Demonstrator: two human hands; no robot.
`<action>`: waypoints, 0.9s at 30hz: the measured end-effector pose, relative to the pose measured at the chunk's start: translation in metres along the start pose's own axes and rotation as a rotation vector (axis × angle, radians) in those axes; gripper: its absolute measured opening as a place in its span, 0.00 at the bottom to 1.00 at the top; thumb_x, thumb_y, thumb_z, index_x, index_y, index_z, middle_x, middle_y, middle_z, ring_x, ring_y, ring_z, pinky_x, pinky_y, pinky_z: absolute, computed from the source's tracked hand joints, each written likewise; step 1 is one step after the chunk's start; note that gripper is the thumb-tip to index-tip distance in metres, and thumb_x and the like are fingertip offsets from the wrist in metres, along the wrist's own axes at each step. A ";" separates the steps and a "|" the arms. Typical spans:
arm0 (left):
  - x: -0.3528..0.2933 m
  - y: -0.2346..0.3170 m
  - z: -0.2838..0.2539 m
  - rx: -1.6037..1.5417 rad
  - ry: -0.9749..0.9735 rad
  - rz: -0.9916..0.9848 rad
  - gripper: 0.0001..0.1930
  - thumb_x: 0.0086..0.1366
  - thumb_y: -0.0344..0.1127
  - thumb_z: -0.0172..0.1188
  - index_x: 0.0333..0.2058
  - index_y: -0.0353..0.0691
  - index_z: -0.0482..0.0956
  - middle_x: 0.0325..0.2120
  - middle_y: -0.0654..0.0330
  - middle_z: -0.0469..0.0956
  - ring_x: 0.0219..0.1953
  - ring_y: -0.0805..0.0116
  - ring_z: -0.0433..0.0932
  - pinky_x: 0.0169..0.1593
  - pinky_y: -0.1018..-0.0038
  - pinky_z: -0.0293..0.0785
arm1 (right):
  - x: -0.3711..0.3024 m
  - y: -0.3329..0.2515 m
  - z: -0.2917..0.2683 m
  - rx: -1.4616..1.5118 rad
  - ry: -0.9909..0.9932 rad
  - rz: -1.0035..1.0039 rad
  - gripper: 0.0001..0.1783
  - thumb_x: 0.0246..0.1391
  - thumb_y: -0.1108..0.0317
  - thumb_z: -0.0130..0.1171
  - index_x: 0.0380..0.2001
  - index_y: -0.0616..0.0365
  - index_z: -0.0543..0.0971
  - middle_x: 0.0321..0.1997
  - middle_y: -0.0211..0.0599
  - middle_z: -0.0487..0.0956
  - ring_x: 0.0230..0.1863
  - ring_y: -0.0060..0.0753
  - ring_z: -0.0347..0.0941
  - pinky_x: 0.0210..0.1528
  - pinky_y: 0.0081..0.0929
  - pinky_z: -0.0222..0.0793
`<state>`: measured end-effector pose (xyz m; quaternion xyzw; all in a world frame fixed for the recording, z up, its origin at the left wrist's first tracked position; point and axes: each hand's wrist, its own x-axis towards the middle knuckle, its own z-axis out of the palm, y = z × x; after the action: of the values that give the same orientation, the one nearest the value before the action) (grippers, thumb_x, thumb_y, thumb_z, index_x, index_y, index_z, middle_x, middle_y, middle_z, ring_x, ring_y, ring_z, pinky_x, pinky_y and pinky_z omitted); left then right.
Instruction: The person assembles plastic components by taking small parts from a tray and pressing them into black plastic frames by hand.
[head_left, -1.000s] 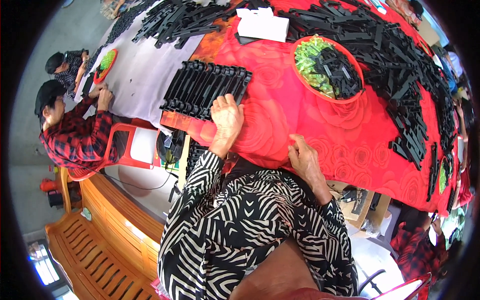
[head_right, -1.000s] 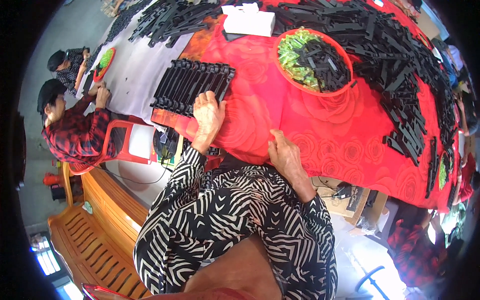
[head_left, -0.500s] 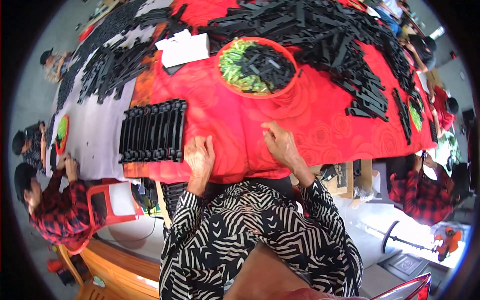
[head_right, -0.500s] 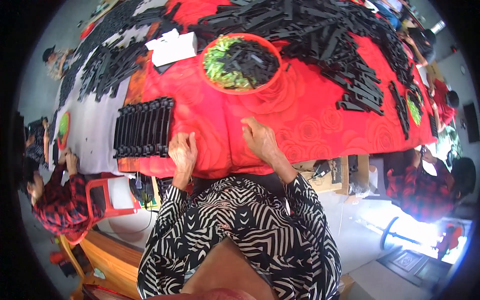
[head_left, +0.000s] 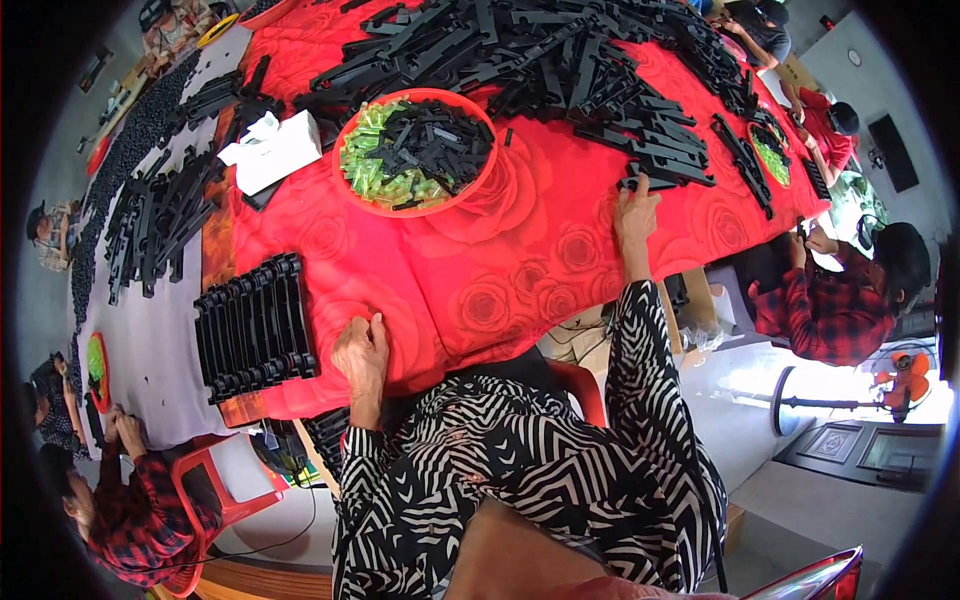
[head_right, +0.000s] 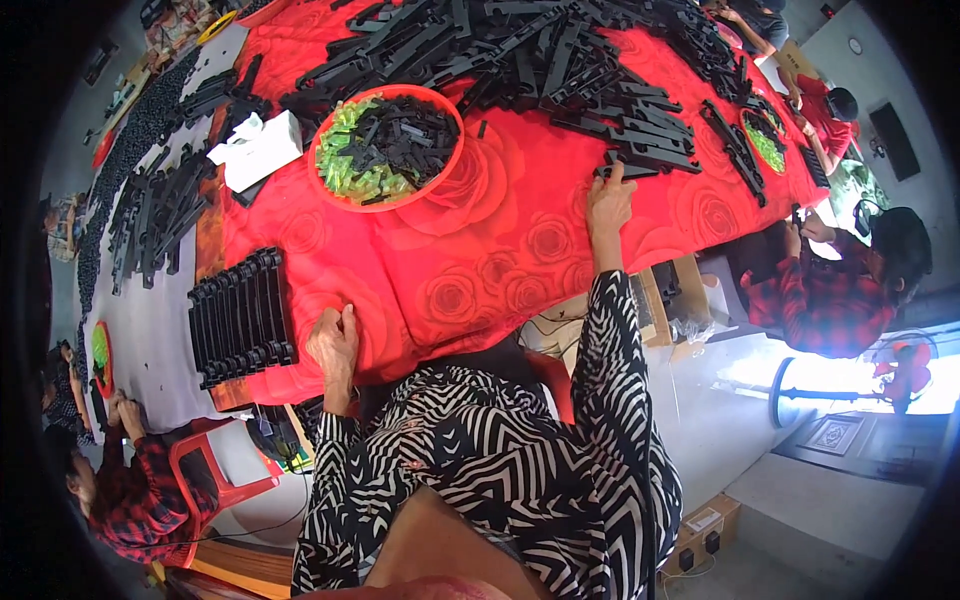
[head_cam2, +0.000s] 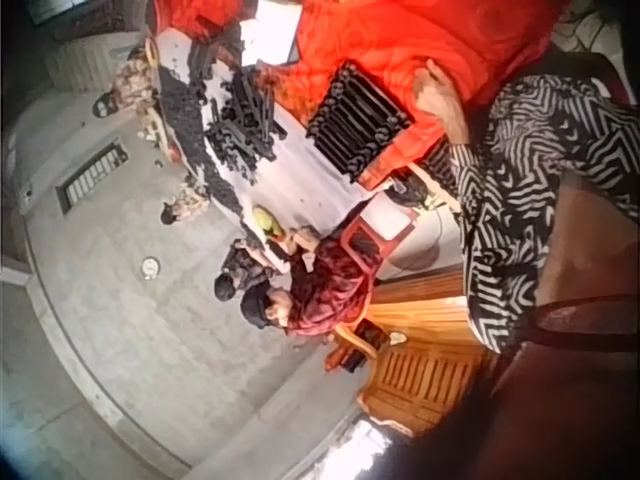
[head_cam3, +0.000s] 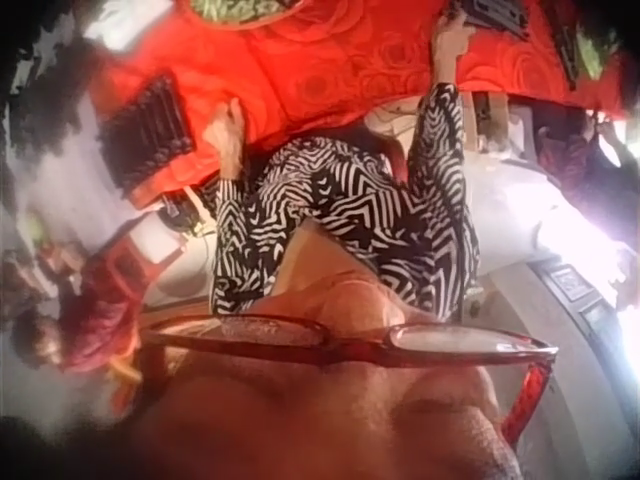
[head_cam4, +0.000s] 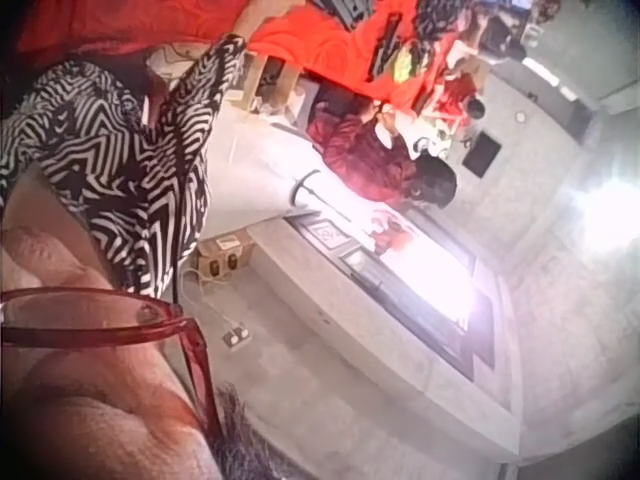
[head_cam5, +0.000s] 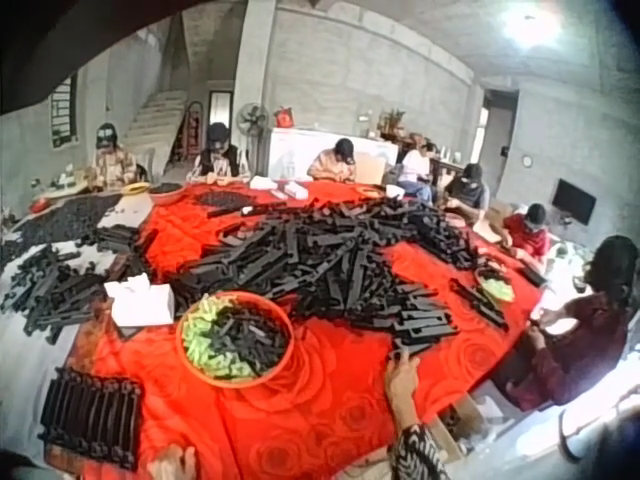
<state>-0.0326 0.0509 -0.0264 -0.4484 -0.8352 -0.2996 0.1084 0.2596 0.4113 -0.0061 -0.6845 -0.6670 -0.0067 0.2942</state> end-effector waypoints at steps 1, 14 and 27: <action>0.001 0.000 0.000 0.007 0.006 0.015 0.17 0.59 0.38 0.60 0.17 0.38 0.66 0.15 0.51 0.70 0.18 0.51 0.72 0.23 0.59 0.66 | 0.005 0.006 0.004 -0.066 -0.079 -0.037 0.25 0.54 0.53 0.55 0.54 0.47 0.65 0.41 0.56 0.70 0.38 0.61 0.74 0.36 0.52 0.71; 0.001 0.003 0.005 0.012 0.043 0.030 0.15 0.57 0.39 0.61 0.18 0.41 0.68 0.16 0.54 0.71 0.19 0.54 0.73 0.25 0.61 0.69 | -0.008 0.040 0.030 -0.224 0.058 -0.259 0.20 0.50 0.57 0.57 0.43 0.54 0.67 0.34 0.49 0.72 0.34 0.53 0.76 0.29 0.49 0.72; -0.009 0.014 -0.011 -0.392 -0.044 -0.168 0.14 0.57 0.35 0.64 0.20 0.38 0.69 0.14 0.59 0.70 0.18 0.60 0.72 0.23 0.68 0.67 | -0.108 -0.052 -0.113 1.320 -0.174 0.103 0.07 0.58 0.73 0.50 0.38 0.65 0.70 0.28 0.33 0.71 0.21 0.22 0.67 0.24 0.21 0.68</action>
<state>-0.0174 0.0445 -0.0163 -0.3960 -0.7976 -0.4544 -0.0247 0.2435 0.2634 0.0649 -0.3899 -0.5191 0.4722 0.5963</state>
